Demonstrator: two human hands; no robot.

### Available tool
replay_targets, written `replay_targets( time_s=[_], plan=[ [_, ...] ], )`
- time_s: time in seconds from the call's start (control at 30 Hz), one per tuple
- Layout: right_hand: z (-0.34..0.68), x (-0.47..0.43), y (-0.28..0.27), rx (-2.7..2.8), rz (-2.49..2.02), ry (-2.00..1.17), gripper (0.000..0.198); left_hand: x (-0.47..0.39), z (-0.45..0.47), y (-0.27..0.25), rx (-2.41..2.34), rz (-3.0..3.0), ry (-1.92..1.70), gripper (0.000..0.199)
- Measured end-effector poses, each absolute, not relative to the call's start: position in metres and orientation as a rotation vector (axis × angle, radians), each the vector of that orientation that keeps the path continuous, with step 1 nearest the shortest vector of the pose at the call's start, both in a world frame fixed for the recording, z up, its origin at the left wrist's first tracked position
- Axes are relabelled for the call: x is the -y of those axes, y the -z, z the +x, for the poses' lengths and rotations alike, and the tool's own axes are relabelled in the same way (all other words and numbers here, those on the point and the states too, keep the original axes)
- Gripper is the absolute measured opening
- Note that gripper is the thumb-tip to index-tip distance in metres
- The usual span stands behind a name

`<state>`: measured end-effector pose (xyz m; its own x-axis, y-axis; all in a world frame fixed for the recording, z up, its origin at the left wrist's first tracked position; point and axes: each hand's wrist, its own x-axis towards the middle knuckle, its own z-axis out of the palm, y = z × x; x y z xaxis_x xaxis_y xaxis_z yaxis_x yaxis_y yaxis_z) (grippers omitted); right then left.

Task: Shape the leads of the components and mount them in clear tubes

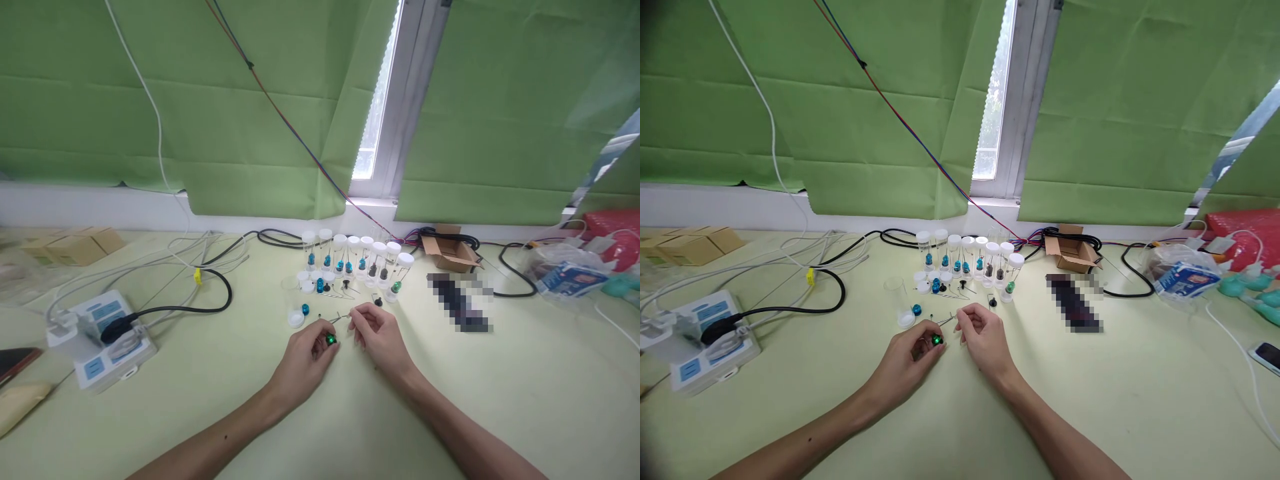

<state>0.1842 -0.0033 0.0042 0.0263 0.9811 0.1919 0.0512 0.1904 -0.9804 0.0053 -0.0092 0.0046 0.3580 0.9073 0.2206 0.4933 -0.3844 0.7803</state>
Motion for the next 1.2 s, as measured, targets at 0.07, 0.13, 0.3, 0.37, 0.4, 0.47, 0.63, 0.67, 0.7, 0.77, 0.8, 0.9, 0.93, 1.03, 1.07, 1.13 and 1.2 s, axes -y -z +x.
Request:
replay_targets(
  time_s=[0.07, 0.13, 0.3, 0.37, 0.4, 0.47, 0.63, 0.67, 0.7, 0.77, 0.8, 0.9, 0.93, 1.03, 1.07, 1.13, 1.2],
  plan=[
    [0.188, 0.003, -0.007, 1.371, -1.129, -0.982, 0.027, 0.009, 0.005, -0.004, -1.208, 2.011, -0.854, 0.008],
    [0.19, 0.003, -0.009, 1.462, -1.154, -0.909, 0.021, 0.008, 0.005, -0.004, -1.188, 2.042, -0.821, 0.009],
    [0.193, 0.002, -0.009, 1.596, -1.225, -0.776, 0.016, 0.007, 0.005, -0.004, -1.115, 2.124, -0.796, 0.016],
    [0.194, 0.001, -0.007, 1.601, -1.239, -0.764, 0.016, 0.007, 0.005, -0.004, -1.095, 2.141, -0.801, 0.018],
    [0.194, 0.0, -0.007, 1.601, -1.239, -0.76, 0.016, 0.007, 0.005, -0.004, -1.086, 2.143, -0.806, 0.018],
    [0.195, 0.0, -0.006, 1.604, -1.233, -0.752, 0.016, 0.006, 0.005, -0.003, -1.075, 2.141, -0.817, 0.02],
    [0.198, -0.001, -0.008, 1.652, -1.264, -0.688, 0.014, 0.008, 0.005, -0.001, -1.11, 2.14, -0.881, 0.026],
    [0.198, -0.001, -0.008, 1.662, -1.271, -0.674, 0.014, 0.01, 0.005, -0.001, -1.119, 2.155, -0.911, 0.026],
    [0.199, -0.001, -0.009, 1.671, -1.274, -0.663, 0.015, 0.011, 0.004, -0.002, -1.108, 2.19, -0.943, 0.024],
    [0.2, -0.003, -0.008, 1.682, -1.269, -0.649, 0.015, 0.014, 0.005, -0.003, -1.015, 2.319, -0.976, 0.021],
    [0.201, -0.003, -0.007, 1.686, -1.263, -0.646, 0.015, 0.016, 0.006, -0.004, -0.943, 2.398, -0.958, 0.02],
    [0.201, -0.005, -0.005, 1.685, -1.255, -0.642, 0.015, 0.024, 0.01, -0.007, -0.725, 2.603, -0.746, 0.021],
    [0.201, -0.005, -0.005, 1.682, -1.258, -0.641, 0.015, 0.026, 0.012, -0.008, -0.663, 2.658, -0.653, 0.021],
    [0.2, -0.005, -0.004, 1.676, -1.272, -0.64, 0.015, 0.033, 0.019, -0.01, -0.568, 2.8, -0.416, 0.032],
    [0.2, -0.005, -0.004, 1.677, -1.273, -0.641, 0.015, 0.034, 0.021, -0.011, -0.593, 2.833, -0.381, 0.034],
    [0.199, -0.005, -0.004, 1.681, -1.273, -0.641, 0.014, 0.036, 0.024, -0.012, -0.657, 2.879, -0.33, 0.035],
    [0.199, -0.005, -0.003, 1.683, -1.271, -0.643, 0.014, 0.037, 0.025, -0.012, -0.706, 2.904, -0.303, 0.035]
  ],
)
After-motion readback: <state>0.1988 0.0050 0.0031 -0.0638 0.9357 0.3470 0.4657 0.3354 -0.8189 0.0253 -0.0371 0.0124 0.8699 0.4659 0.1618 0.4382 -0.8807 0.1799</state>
